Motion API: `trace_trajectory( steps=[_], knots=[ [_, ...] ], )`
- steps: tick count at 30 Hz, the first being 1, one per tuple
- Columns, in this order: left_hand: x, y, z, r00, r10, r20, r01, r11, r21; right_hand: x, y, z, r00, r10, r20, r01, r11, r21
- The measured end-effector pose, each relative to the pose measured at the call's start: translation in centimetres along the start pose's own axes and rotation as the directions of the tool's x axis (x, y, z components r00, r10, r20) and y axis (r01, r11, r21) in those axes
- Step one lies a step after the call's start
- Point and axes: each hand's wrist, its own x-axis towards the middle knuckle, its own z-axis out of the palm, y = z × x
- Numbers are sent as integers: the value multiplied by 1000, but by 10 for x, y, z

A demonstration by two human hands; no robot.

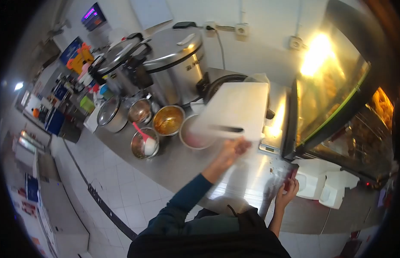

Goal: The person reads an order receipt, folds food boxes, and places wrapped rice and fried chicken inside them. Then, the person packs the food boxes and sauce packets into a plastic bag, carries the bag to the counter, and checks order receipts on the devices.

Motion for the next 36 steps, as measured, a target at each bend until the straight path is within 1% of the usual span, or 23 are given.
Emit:
trace_trajectory(
  steps=[1, 3, 4, 5, 6, 9, 12, 13, 15, 18, 19, 21, 22, 24, 25, 26, 28, 29, 31, 33, 35, 36],
  knots=[
    [6, -25, -8, 999, -18, 32, 18, 1000, 11, -2, -7, 0, 1000, -3, 2, 3, 1000, -12],
    [7, -54, -7, 993, -119, 14, 120, 990, -71, -7, -20, 1, 998, 49, 31, -51, 997, 66],
    [11, -67, -9, 991, -135, 24, 136, 989, -64, -9, -23, 2, 996, 77, 42, -81, 992, 100],
    [14, -77, -9, 987, -154, 38, 156, 986, -56, -11, -24, 4, 999, 26, 44, -27, 999, 31],
    [19, -85, -11, 983, -174, 56, 176, 983, -47, -11, -26, 5, 998, 12, 66, -14, 999, 34],
    [25, -87, -6, 981, -170, 93, 175, 984, -40, -12, -34, 9, 993, -42, 111, 37, 998, 42],
    [26, -87, -8, 974, -184, 133, 193, 979, -59, -12, -39, 12, 980, -78, 180, 62, 994, 94],
    [22, -84, -7, 969, -191, 158, 200, 979, -42, -11, -45, 11, 975, -114, 192, 100, 992, 81],
    [14, -78, -7, 958, -203, 204, 208, 978, -5, -10, -53, 9, 965, -135, 224, 109, 986, 125],
    [-12, -74, -15, 945, -208, 251, 223, 974, -30, -12, -58, 10, 949, -158, 272, 109, 976, 186],
    [-16, -83, -26, 943, -200, 267, 225, 972, -62, -13, -60, 11, 944, -159, 289, 97, 971, 218],
    [-43, -79, -43, 947, -259, 190, 274, 960, -61, -17, -55, 15, 928, -140, 346, 42, 960, 276],
    [-58, -76, -54, 945, -292, 149, 304, 951, -60, -17, -57, 18, 923, -173, 344, 75, 957, 280],
    [-82, -77, -89, 940, -322, 111, 338, 921, -194, -19, -71, 20, 914, -225, 337, 125, 948, 293],
    [-95, -74, -109, 936, -341, 94, 353, 900, -256, -17, -92, 21, 937, -214, 277, 111, 933, 343],
    [-108, -67, -127, 962, -268, 54, 273, 931, -244, -13, -110, 22, 944, -263, 201, 193, 930, 314],
    [-132, -50, -160, 993, -120, -4, 117, 971, -207, -9, -136, 30, 944, -294, 149, 225, 906, 359],
    [-146, -29, -165, 996, -51, -71, 33, 971, -237, -8, -150, 35, 941, -316, 125, 247, 889, 386],
    [-167, 11, -186, 975, 218, -45, -223, 966, -135, -5, -180, 47, 931, -359, 72, 296, 854, 427],
    [-184, 54, -220, 937, 315, -151, -334, 934, -123, -6, -216, 62, 915, -401, 41, 341, 825, 451],
    [-194, 91, -273, 909, 365, -200, -407, 878, -251, -12, -254, 81, 903, -431, 8, 373, 792, 484],
    [-195, 111, -299, 894, 388, -223, -442, 843, -307, -17, -269, 92, 893, -449, -4, 401, 792, 460]
  ],
)
